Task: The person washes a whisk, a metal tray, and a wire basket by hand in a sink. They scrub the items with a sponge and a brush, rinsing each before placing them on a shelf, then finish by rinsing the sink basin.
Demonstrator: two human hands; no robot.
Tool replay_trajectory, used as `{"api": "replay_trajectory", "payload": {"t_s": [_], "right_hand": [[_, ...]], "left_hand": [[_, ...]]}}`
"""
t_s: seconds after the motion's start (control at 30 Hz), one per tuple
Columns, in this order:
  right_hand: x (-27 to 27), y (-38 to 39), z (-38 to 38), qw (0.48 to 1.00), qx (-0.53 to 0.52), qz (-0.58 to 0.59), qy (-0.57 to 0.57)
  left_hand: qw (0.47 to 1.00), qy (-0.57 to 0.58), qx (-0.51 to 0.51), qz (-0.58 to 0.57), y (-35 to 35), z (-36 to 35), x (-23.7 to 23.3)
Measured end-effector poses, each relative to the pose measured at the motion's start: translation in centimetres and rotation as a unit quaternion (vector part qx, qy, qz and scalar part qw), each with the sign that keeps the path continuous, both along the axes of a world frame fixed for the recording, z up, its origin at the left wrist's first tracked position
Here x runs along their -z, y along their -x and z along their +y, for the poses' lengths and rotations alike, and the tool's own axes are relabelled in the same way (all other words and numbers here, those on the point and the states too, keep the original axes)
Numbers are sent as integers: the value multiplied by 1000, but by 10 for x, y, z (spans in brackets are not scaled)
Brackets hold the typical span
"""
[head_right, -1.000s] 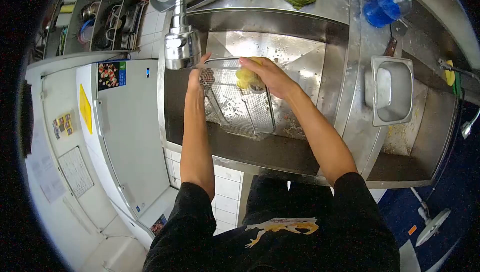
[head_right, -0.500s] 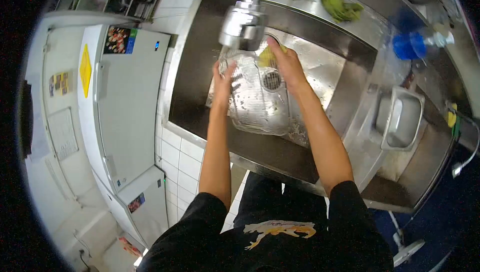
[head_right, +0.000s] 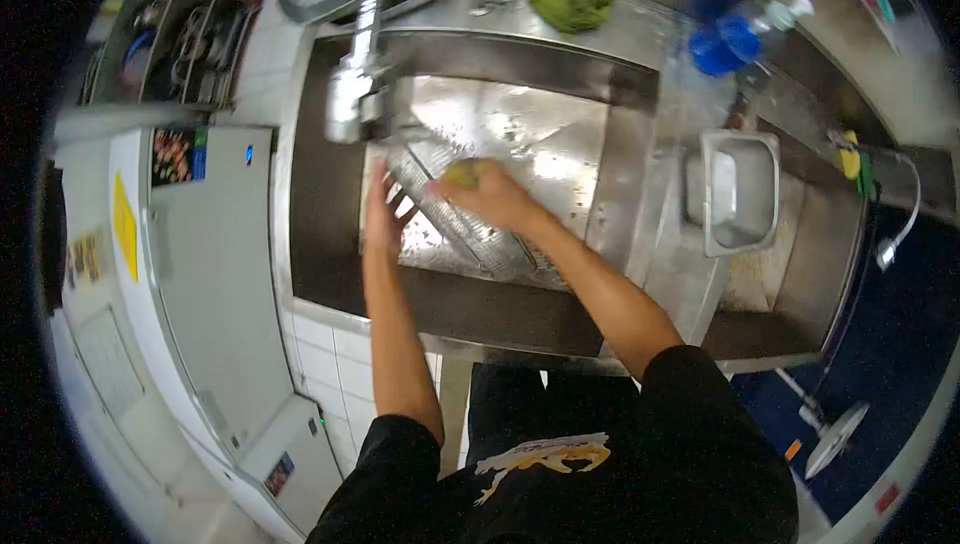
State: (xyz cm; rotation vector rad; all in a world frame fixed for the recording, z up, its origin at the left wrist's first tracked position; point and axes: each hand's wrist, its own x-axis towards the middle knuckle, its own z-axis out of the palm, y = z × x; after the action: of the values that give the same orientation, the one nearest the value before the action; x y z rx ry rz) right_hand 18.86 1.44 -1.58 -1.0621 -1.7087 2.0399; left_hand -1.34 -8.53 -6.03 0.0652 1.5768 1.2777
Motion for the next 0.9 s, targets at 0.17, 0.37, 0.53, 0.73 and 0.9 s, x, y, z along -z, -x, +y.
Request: {"api": "replay_trajectory", "payload": {"t_s": [0.17, 0.37, 0.53, 0.73, 0.9], "right_hand": [[7, 14, -29, 925, -79, 13, -370], [-16, -21, -18, 954, -41, 19, -297], [-100, -149, -1, 945, 225, 25, -236], [-129, -310, 42, 820, 205, -406, -348], [-80, -319, 52, 812, 54, -489, -313]], "left_hand": [[979, 50, 184, -76, 17, 19, -54], [986, -37, 145, -74, 3, 16, -60], [990, -77, 100, -65, -19, 0, -44], [986, -113, 31, -117, -32, -6, -17], [979, -156, 2, -130, -45, 17, -17]]}}
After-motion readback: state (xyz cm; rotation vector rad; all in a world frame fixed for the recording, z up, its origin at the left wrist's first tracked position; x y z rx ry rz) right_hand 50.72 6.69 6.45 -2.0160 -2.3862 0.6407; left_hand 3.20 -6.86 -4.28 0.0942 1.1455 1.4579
